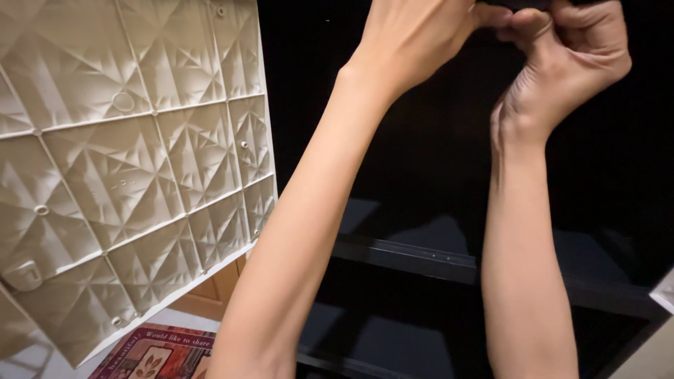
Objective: Assemble a black modular storage cabinet by attaching panels and door hinges.
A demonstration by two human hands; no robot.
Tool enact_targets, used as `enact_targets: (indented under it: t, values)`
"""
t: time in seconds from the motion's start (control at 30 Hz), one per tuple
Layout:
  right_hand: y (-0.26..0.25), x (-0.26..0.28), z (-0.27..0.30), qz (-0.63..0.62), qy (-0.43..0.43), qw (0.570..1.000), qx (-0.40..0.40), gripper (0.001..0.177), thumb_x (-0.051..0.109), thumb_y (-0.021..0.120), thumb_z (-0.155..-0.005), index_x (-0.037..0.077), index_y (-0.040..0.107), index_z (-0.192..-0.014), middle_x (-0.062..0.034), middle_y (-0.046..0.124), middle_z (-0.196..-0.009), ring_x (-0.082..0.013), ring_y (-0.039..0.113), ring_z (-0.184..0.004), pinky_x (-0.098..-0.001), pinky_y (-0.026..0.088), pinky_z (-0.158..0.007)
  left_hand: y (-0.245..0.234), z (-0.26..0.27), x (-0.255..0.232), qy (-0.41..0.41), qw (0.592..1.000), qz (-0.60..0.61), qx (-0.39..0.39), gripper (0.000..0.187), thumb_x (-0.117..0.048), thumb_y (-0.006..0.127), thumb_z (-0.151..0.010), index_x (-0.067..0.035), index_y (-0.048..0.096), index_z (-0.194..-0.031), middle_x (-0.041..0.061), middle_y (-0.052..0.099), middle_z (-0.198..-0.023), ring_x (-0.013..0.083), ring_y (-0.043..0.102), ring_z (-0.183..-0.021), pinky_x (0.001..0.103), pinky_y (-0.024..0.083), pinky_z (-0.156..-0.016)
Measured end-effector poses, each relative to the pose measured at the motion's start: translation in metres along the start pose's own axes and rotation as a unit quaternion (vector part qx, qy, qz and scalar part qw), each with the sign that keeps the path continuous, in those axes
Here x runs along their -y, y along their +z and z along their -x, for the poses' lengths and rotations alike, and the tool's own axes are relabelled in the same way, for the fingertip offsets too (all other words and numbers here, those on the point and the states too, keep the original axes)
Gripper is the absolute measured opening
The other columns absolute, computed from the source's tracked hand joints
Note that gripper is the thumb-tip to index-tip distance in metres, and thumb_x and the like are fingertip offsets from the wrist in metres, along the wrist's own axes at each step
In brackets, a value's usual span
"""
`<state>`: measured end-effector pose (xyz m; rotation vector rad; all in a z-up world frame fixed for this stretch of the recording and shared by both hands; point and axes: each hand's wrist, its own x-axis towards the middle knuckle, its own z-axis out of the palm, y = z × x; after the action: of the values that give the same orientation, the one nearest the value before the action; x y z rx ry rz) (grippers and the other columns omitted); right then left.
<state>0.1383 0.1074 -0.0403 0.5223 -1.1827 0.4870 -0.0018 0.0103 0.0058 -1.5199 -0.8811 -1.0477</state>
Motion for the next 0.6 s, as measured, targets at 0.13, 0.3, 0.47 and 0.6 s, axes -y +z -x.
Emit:
enact_targets:
  t: [0.13, 0.3, 0.47, 0.6]
  values:
    - [0.002, 0.002, -0.002, 0.022, -0.032, 0.999, 0.010, 0.032, 0.000, 0.083, -0.107, -0.003, 0.053, -0.097, -0.0124, 0.069, -0.090, -0.0213, 0.076, -0.078, -0.0342, 0.067, -0.072, -0.004, -0.003, -0.005, 0.012, 1.000, 0.004, -0.018, 0.029, -0.040, 0.072, -0.091, -0.013, 0.077, -0.083, 0.009, 0.071, -0.065, 0.0277, 0.067, -0.053, 0.043, 0.048, -0.045]
    - [0.002, 0.001, -0.001, -0.009, -0.014, 1.000, -0.002, 0.030, 0.000, 0.083, -0.102, -0.003, 0.054, -0.097, -0.0111, 0.068, -0.088, -0.0192, 0.073, -0.074, -0.0340, 0.067, -0.069, -0.003, -0.003, -0.005, 0.013, 0.999, 0.052, -0.002, 0.027, -0.039, 0.069, -0.094, -0.017, 0.079, -0.081, 0.005, 0.073, -0.066, 0.0243, 0.069, -0.054, 0.040, 0.049, -0.046]
    - [-0.002, -0.007, -0.002, 0.011, -0.044, 0.999, 0.008, 0.028, -0.004, 0.082, -0.106, -0.004, 0.055, -0.099, -0.0126, 0.069, -0.091, -0.0197, 0.073, -0.075, -0.0345, 0.066, -0.070, -0.003, -0.003, -0.009, -0.006, 0.998, 0.066, 0.001, 0.027, -0.039, 0.068, -0.094, -0.017, 0.079, -0.082, 0.004, 0.074, -0.067, 0.0228, 0.071, -0.056, 0.039, 0.051, -0.047]
    - [-0.004, -0.012, 0.000, -0.014, -0.016, 1.000, -0.023, 0.029, -0.006, 0.084, -0.104, -0.004, 0.055, -0.099, -0.0138, 0.069, -0.091, -0.0200, 0.071, -0.074, -0.0356, 0.066, -0.069, 0.001, -0.002, -0.006, 0.007, 0.999, 0.051, -0.015, 0.026, -0.038, 0.069, -0.093, -0.016, 0.078, -0.083, 0.006, 0.073, -0.067, 0.0243, 0.071, -0.056, 0.040, 0.050, -0.045]
